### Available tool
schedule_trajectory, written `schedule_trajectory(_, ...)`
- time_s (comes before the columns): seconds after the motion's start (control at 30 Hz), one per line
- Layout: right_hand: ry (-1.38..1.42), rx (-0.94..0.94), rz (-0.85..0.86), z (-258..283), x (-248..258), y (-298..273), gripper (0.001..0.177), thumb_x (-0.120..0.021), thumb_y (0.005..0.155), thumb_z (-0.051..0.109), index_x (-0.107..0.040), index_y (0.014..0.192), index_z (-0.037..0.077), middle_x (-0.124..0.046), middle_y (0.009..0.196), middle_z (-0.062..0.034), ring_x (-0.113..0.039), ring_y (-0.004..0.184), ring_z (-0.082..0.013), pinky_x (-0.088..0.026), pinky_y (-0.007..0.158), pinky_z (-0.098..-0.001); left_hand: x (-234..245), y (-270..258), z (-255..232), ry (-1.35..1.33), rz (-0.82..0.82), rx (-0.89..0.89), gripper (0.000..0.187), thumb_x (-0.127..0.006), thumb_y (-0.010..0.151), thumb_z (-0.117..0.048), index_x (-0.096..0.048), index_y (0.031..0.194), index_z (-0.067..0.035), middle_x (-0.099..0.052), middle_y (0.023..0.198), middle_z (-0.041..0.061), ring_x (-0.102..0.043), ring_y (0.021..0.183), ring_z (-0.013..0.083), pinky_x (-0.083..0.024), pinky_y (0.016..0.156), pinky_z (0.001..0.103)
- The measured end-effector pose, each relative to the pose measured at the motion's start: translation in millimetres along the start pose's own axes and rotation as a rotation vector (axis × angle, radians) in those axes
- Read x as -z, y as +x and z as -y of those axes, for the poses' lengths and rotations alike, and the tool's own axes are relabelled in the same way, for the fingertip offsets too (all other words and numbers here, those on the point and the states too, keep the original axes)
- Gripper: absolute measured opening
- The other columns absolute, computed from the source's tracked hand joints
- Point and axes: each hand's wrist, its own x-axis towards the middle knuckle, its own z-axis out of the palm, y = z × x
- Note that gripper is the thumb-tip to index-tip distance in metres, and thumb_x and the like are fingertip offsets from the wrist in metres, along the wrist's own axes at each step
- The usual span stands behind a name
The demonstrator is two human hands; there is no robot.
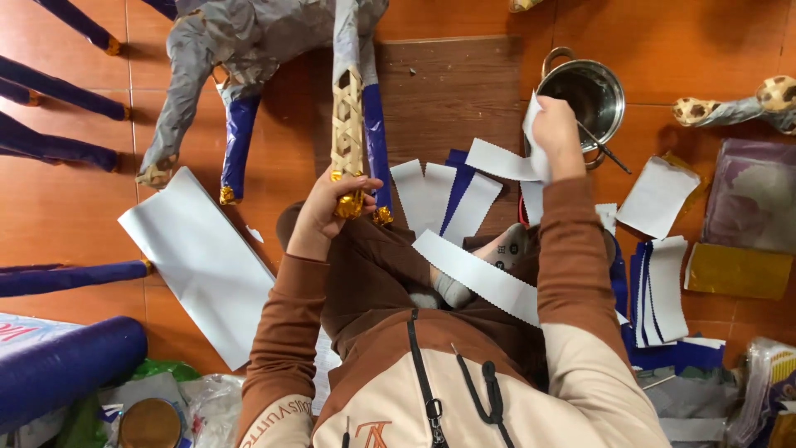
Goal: Applying decorative gold and blue foil to the legs of paper-mache giraffe figures.
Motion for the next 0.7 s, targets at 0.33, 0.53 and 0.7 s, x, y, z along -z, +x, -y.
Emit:
schedule_trajectory(0.33,0.331,1.012,-0.289,177.3,-112.5,-157.2,0.039,-0.047,0.101,0.005,-0.057,0.138,0.009,-0.051,0.147,-0.0131,-0.032,0.145,-0.0259,-0.015,0.122,-0.0418,-34.9,-16.2,19.4,-0.113,-0.093,0.002,0.073,-0.056,0.092,-0.060,-0.047,0.144,-0.009,-0.058,0.135,0.025,-0.068,0.107,0.0354,-0.054,0.091,0.052)
schedule_trajectory(0.53,0.277,0.874,-0.323,219.7,-119.7,-208.0,0.039,-0.053,0.100,0.004,-0.062,0.135,0.020,-0.055,0.146,-0.0017,-0.047,0.138,-0.0261,-0.035,0.112,-0.0409,-3.6,41.1,52.9,0.400,-0.432,-0.292,0.057,-0.065,0.092,-0.056,-0.056,0.133,-0.019,-0.052,0.118,0.017,-0.066,0.103,0.0310,-0.056,0.088,0.044)
schedule_trajectory(0.7,0.381,0.842,-0.296,218.3,-123.6,-209.3,0.039,-0.053,0.099,0.000,-0.062,0.135,0.014,-0.055,0.145,-0.0074,-0.046,0.138,-0.0299,-0.038,0.111,-0.0416,-8.9,35.8,42.6,0.609,-0.587,-0.431,0.049,-0.066,0.093,-0.056,-0.056,0.128,-0.023,-0.056,0.117,0.012,-0.065,0.107,0.0300,-0.055,0.089,0.040)
